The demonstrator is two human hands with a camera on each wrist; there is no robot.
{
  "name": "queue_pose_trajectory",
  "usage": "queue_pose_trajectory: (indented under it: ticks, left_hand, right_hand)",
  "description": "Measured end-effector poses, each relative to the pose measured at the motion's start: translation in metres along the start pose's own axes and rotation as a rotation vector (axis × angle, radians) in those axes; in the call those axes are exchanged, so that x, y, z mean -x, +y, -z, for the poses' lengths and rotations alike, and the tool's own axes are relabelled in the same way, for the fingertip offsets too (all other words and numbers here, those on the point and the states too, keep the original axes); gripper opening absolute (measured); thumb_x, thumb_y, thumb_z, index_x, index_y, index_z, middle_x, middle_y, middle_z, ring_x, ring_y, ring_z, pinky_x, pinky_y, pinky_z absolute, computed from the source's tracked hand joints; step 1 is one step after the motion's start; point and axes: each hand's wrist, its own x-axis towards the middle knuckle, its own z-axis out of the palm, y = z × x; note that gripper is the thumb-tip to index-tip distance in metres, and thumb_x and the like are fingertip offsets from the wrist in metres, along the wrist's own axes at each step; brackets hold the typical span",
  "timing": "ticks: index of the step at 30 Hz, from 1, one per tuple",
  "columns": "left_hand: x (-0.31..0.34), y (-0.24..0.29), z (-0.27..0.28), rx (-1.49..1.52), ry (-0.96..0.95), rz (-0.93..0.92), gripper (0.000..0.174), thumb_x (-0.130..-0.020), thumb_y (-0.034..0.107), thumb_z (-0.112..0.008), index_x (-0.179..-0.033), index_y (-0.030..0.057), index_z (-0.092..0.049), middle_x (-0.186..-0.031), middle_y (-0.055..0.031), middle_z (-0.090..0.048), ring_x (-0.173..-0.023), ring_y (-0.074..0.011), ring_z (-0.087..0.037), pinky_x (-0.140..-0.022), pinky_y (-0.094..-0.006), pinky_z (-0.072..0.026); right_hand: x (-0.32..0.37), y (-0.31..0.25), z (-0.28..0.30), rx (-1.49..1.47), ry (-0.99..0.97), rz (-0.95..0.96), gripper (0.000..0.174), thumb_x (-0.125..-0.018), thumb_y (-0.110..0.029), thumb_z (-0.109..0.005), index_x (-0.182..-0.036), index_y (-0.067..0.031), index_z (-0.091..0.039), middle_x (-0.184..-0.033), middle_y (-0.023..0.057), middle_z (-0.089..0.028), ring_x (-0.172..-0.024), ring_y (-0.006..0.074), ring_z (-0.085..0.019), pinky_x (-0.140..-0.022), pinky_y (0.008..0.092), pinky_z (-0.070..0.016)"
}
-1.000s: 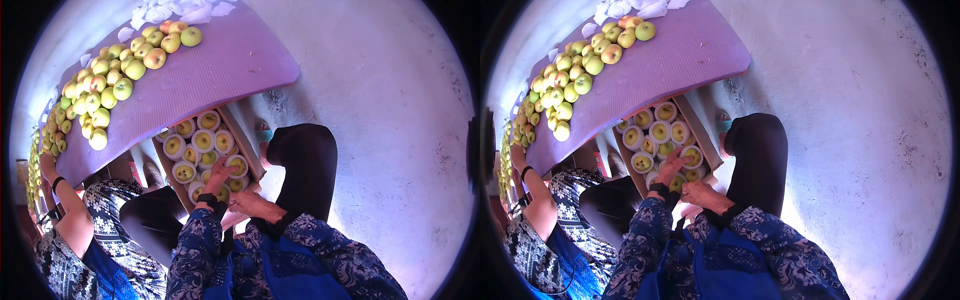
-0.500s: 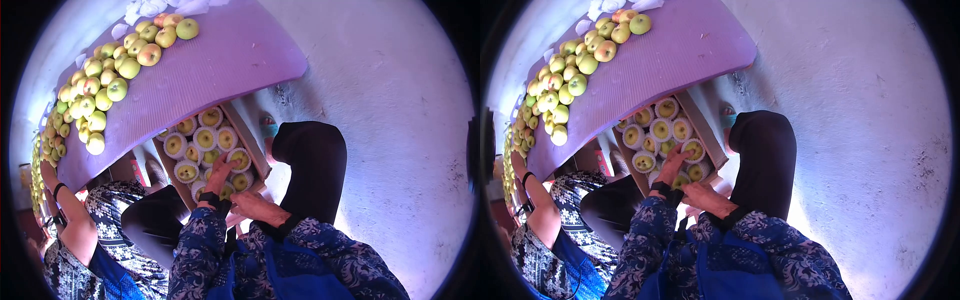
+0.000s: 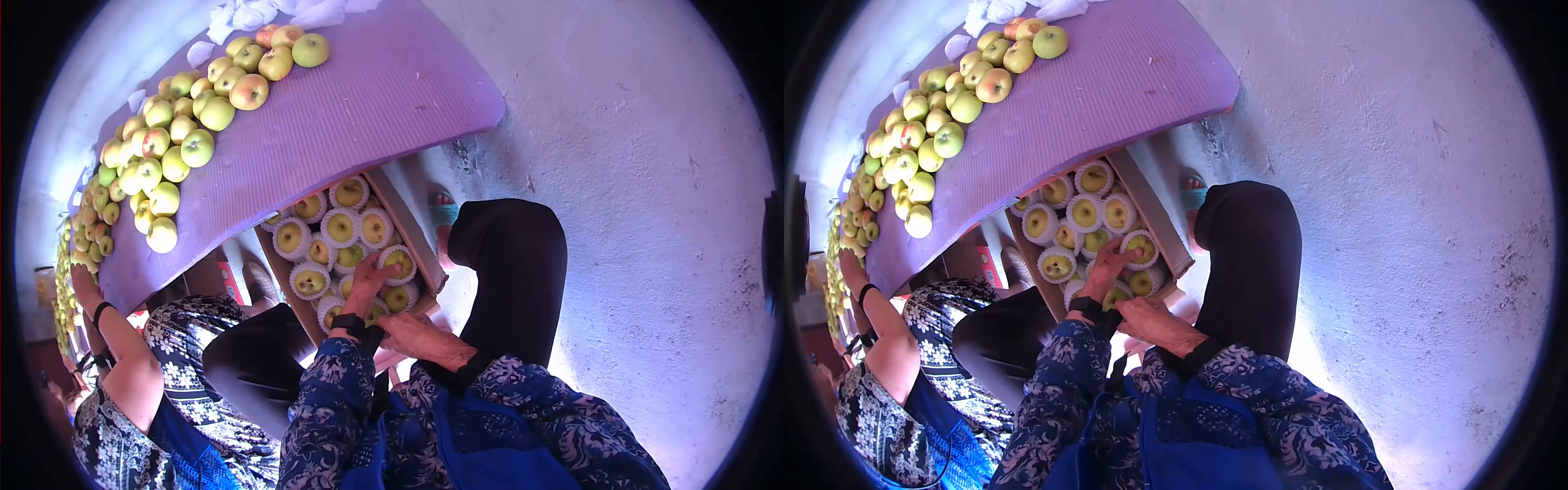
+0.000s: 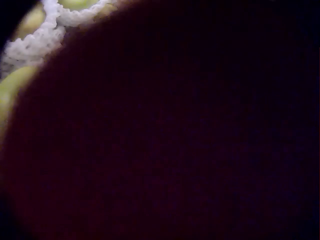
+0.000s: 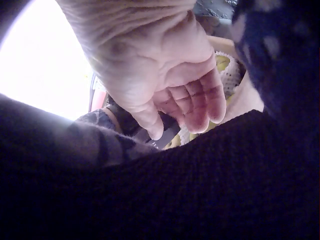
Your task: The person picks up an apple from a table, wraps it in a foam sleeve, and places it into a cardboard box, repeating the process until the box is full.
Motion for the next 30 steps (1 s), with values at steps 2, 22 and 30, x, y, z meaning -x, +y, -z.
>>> queue_pose_trajectory:
  ticks: [2, 22, 30]
  left_hand:
    - [0.004, 0.004, 0.002, 0.002, -0.046, 0.002, 0.066, -0.078, 0.025, -0.076, -0.132, -0.001, -0.049, -0.114, -0.0078, -0.062, -0.097, -0.0179, -0.062, -0.069, -0.0288, -0.0543]
    - [-0.002, -0.014, 0.007, 0.065, 0.03, 0.03, 0.077, -0.072, 0.028, -0.081, -0.133, -0.0028, -0.044, -0.117, -0.02, -0.06, -0.099, -0.0266, -0.063, -0.071, -0.0348, -0.057]
    - [0.012, 0.009, -0.007, -0.831, 0.107, -0.264, 0.086, -0.065, 0.031, -0.083, -0.133, -0.0033, -0.042, -0.117, -0.0282, -0.054, -0.106, -0.039, -0.057, -0.089, -0.0414, -0.0474]
  right_hand:
    - [0.001, 0.0, 0.0, -0.003, 0.007, 0.01, 0.03, -0.079, -0.023, -0.064, -0.099, -0.0009, -0.059, -0.088, 0.0226, -0.066, -0.091, 0.0391, -0.064, -0.08, 0.0486, -0.0493]
    - [-0.004, -0.004, -0.001, -0.023, 0.001, 0.03, 0.028, -0.078, -0.02, -0.063, -0.097, 0.0002, -0.061, -0.09, 0.0239, -0.066, -0.092, 0.0402, -0.063, -0.081, 0.0487, -0.049]
    - [-0.008, -0.001, -0.006, -0.004, -0.08, -0.015, 0.037, -0.082, -0.024, -0.06, -0.111, -0.0018, -0.06, -0.097, 0.0239, -0.065, -0.097, 0.0398, -0.062, -0.085, 0.0483, -0.0476]
